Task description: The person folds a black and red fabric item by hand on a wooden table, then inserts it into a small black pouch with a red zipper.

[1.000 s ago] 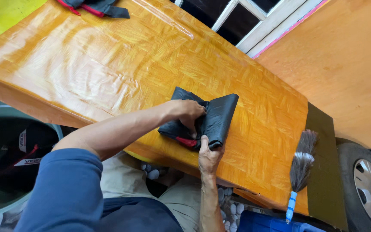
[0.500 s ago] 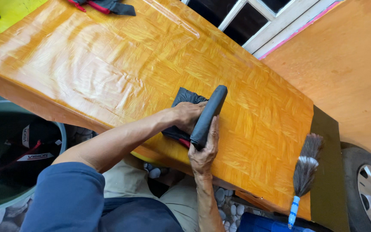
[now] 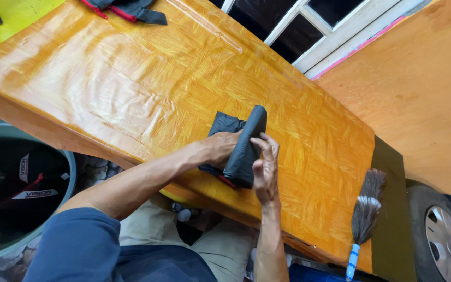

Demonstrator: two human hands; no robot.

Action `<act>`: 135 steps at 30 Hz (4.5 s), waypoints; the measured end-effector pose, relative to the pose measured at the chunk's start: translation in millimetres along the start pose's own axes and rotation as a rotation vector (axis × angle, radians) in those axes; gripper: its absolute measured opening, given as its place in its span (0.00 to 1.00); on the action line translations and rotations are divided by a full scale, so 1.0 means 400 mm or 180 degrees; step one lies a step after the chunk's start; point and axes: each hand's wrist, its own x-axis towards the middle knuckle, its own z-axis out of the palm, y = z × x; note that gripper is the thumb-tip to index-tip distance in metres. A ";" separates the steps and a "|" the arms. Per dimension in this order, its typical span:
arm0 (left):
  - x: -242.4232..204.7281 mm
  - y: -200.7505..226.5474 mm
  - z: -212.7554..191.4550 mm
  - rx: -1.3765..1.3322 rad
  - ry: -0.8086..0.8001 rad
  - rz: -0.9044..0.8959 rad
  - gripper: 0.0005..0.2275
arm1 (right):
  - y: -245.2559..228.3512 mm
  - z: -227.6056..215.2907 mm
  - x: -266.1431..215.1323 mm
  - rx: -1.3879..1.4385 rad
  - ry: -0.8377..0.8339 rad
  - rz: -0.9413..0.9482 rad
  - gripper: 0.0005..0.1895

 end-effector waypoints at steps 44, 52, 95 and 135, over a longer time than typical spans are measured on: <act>-0.009 0.244 -0.120 -0.0549 0.1867 -0.2655 0.24 | 0.047 0.077 -0.014 0.0373 0.1386 0.0039 0.65; -0.106 0.320 -0.017 -0.0528 0.2189 -0.0352 0.20 | 0.070 0.041 -0.086 0.0806 0.2045 -0.0736 0.47; -0.039 0.001 -0.060 0.0313 0.0974 -0.3191 0.19 | 0.056 0.170 0.057 -0.2416 0.0428 0.0091 0.27; 0.028 0.223 -0.090 0.0451 0.1380 -0.1963 0.25 | 0.126 0.058 -0.018 -0.2319 0.0195 -0.1050 0.26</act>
